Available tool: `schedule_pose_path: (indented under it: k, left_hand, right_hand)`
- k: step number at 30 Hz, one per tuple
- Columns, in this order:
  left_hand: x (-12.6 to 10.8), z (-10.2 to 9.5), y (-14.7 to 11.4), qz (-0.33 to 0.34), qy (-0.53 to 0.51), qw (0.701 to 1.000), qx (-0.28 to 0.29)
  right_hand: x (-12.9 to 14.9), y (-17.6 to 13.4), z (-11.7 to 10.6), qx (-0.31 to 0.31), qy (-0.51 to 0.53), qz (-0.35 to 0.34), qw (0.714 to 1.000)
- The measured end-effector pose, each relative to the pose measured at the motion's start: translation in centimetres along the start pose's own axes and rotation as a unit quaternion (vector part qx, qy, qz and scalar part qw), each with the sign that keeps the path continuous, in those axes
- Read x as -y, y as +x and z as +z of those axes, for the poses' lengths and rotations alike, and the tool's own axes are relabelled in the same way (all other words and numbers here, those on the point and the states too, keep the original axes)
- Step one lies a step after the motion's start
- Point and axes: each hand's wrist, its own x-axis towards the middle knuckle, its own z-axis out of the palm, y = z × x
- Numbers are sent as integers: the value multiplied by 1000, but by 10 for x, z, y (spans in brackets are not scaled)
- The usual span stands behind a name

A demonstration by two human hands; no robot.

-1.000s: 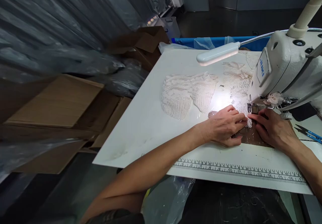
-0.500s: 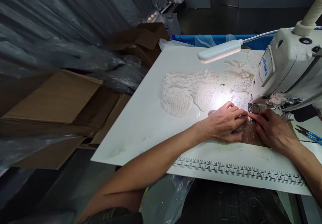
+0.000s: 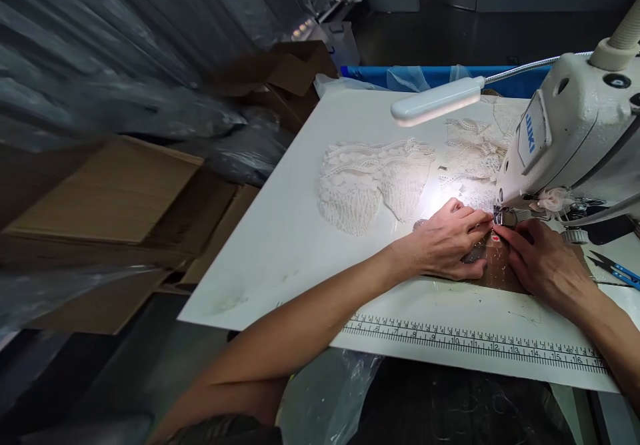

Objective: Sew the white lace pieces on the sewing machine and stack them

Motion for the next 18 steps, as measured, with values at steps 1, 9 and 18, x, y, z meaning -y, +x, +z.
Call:
schedule_pose_path:
  k: [1, 9, 18]
  left_hand:
    - [0, 0, 0, -2, 0, 1000, -1]
    - [1, -1, 3, -16, -3, 1000, -10]
    - [5, -3, 3, -4, 3, 1000, -1]
  right_hand:
    - [-1, 0, 0, -3, 11, -4, 1000]
    - [-15, -7, -15, -36, 199, 29, 979]
    - [-30, 5, -15, -25, 318, 125, 940]
